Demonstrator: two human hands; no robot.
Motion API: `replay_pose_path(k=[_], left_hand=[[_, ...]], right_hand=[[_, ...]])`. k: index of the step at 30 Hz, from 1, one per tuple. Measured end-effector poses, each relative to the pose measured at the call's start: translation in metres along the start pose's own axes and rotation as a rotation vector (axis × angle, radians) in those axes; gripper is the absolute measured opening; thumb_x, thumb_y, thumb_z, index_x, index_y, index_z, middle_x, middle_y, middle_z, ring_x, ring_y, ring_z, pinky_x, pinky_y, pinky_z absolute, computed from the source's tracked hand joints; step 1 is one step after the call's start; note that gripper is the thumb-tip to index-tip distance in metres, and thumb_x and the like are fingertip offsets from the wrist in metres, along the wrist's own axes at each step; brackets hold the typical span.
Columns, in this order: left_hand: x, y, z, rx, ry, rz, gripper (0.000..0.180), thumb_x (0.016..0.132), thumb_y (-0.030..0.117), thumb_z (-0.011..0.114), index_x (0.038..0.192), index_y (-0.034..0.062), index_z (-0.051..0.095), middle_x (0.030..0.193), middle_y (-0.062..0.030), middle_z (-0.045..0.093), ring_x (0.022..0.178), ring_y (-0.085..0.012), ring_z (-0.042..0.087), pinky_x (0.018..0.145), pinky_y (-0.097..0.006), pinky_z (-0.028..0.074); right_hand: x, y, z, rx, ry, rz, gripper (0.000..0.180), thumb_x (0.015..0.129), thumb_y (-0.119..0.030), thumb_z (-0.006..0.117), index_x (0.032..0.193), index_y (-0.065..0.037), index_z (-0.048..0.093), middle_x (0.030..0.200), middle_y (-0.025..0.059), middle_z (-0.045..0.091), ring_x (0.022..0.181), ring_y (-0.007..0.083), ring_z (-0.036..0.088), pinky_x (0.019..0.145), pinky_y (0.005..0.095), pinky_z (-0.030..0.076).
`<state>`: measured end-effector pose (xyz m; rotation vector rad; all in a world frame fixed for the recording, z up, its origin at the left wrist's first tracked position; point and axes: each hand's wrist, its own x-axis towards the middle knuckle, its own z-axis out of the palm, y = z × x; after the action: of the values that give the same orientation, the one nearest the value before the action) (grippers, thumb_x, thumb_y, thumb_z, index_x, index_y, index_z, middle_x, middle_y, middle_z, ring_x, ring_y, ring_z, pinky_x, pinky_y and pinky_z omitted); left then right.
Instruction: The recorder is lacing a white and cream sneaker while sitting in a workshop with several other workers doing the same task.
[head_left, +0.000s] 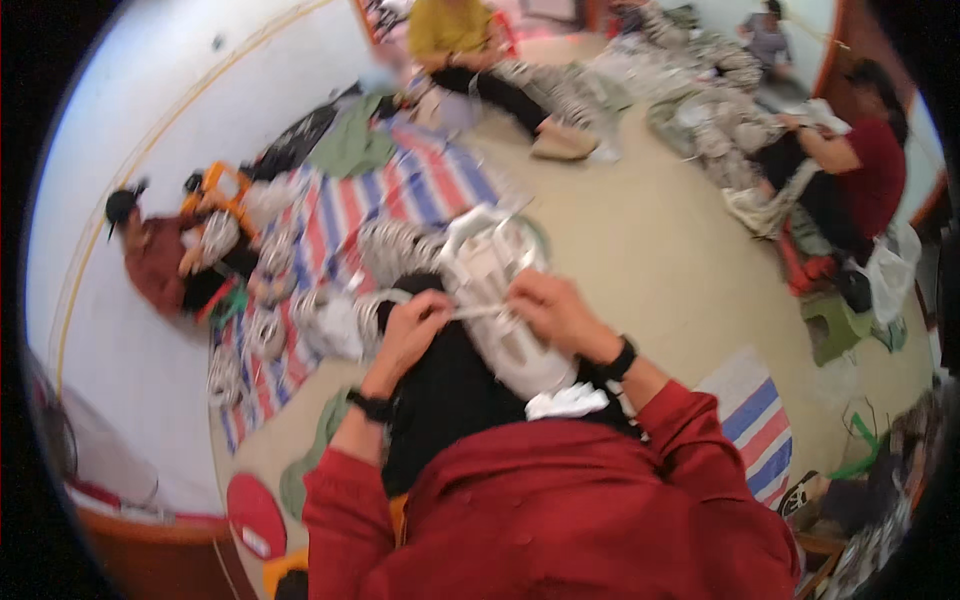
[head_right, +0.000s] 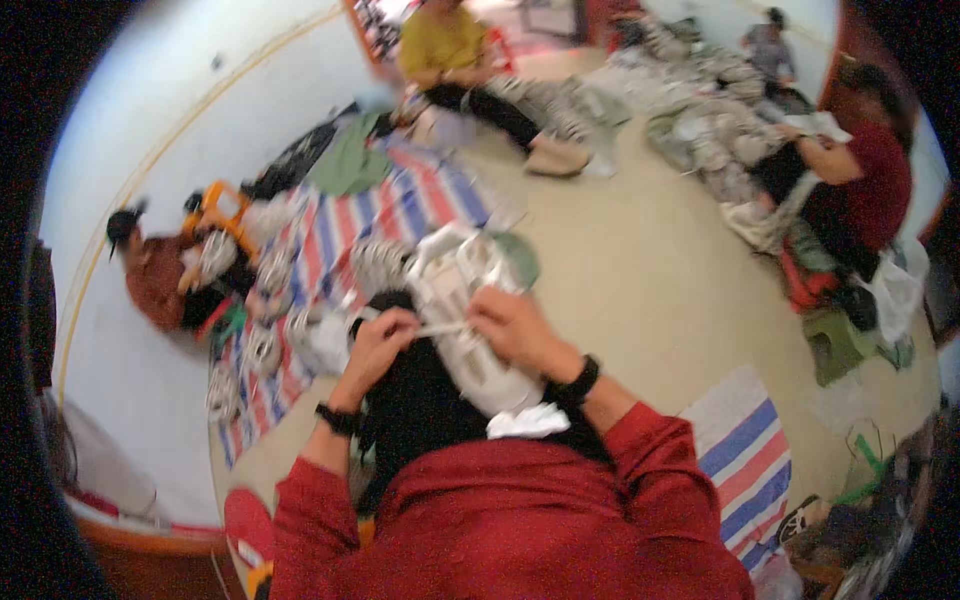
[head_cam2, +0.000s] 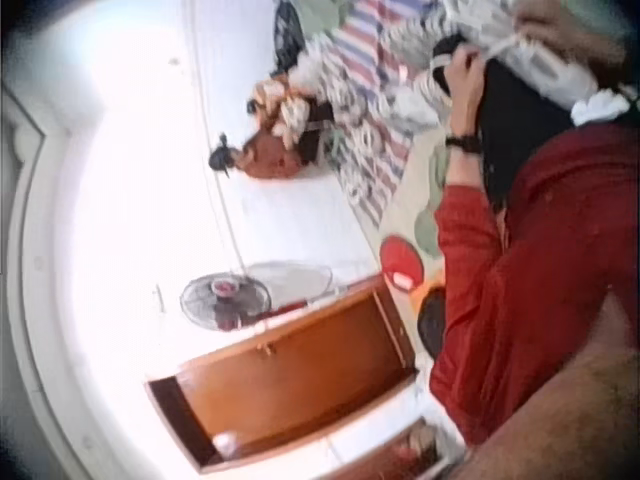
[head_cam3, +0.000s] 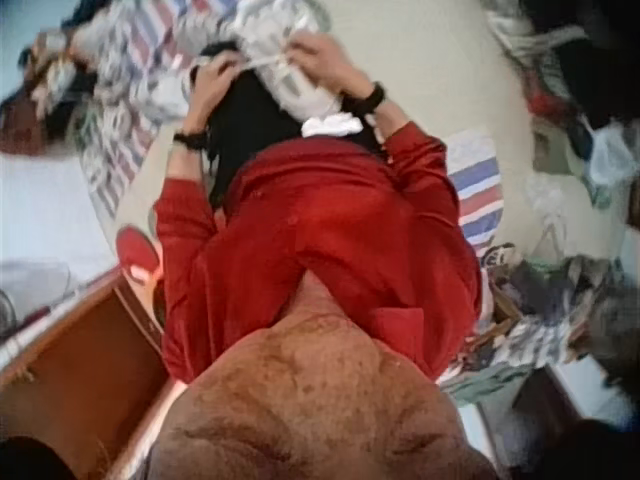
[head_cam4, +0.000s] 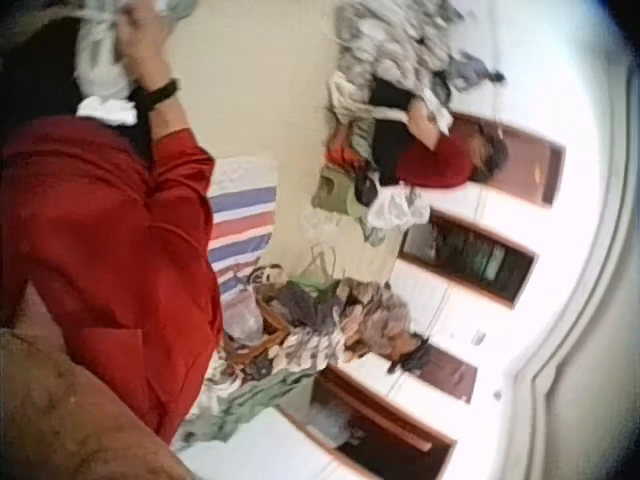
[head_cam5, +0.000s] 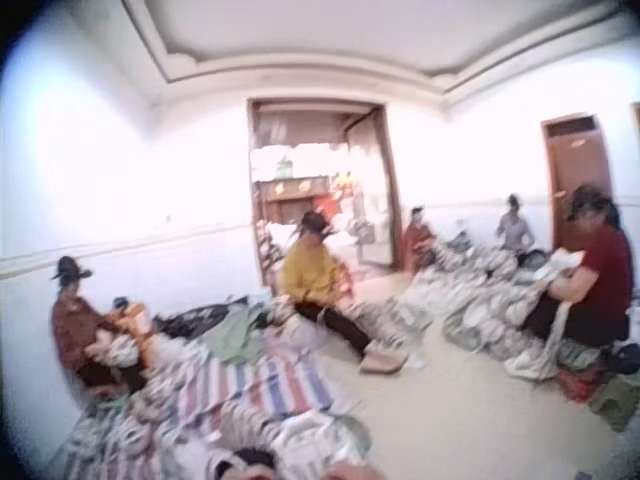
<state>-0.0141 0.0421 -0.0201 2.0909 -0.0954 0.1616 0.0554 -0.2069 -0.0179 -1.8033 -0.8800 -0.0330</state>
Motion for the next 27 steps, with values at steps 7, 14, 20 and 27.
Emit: replay_pose_path(k=[7,14,20,27], left_hand=[[0.016,-0.003,-0.003,-0.114,-0.067,-0.063,0.015,0.085,0.007,0.058,0.097,0.0021,0.065,0.081,-0.0015,0.063,0.07,-0.0077,0.056,0.064,-0.023,0.047],[0.01,-0.006,-0.009,-0.162,-0.08,-0.104,0.014,0.085,0.005,0.057,0.096,0.0013,0.065,0.081,-0.0013,0.064,0.071,-0.0076,0.056,0.066,-0.022,0.047],[0.008,-0.007,-0.007,-0.294,-0.097,-0.108,0.013,0.084,0.004,0.057,0.094,0.0016,0.065,0.08,-0.0006,0.063,0.071,-0.0076,0.057,0.064,-0.021,0.046],[0.011,-0.014,-0.004,-0.266,-0.071,-0.049,0.012,0.083,0.003,0.057,0.092,0.0009,0.065,0.079,-0.001,0.063,0.068,-0.0077,0.055,0.061,-0.021,0.045]], right_hand=[[0.001,0.017,-0.007,0.215,0.028,0.058,0.008,0.083,0.0,0.059,0.091,-0.001,0.059,0.084,0.003,0.056,0.078,0.011,0.053,0.072,0.0246,0.045],[-0.009,-0.018,-0.001,-0.082,0.018,-0.074,0.009,0.081,0.004,0.059,0.089,0.0,0.059,0.083,0.0079,0.056,0.072,0.0167,0.055,0.068,0.0267,0.045],[-0.011,-0.023,0.002,-0.248,-0.052,-0.153,0.013,0.079,0.003,0.062,0.091,-0.002,0.061,0.084,0.0112,0.057,0.072,0.0257,0.058,0.066,0.0319,0.047],[-0.002,-0.033,0.016,-0.521,-0.119,-0.211,0.012,0.078,-0.006,0.064,0.089,-0.004,0.059,0.079,0.0107,0.053,0.074,0.0292,0.057,0.065,0.0388,0.046]])
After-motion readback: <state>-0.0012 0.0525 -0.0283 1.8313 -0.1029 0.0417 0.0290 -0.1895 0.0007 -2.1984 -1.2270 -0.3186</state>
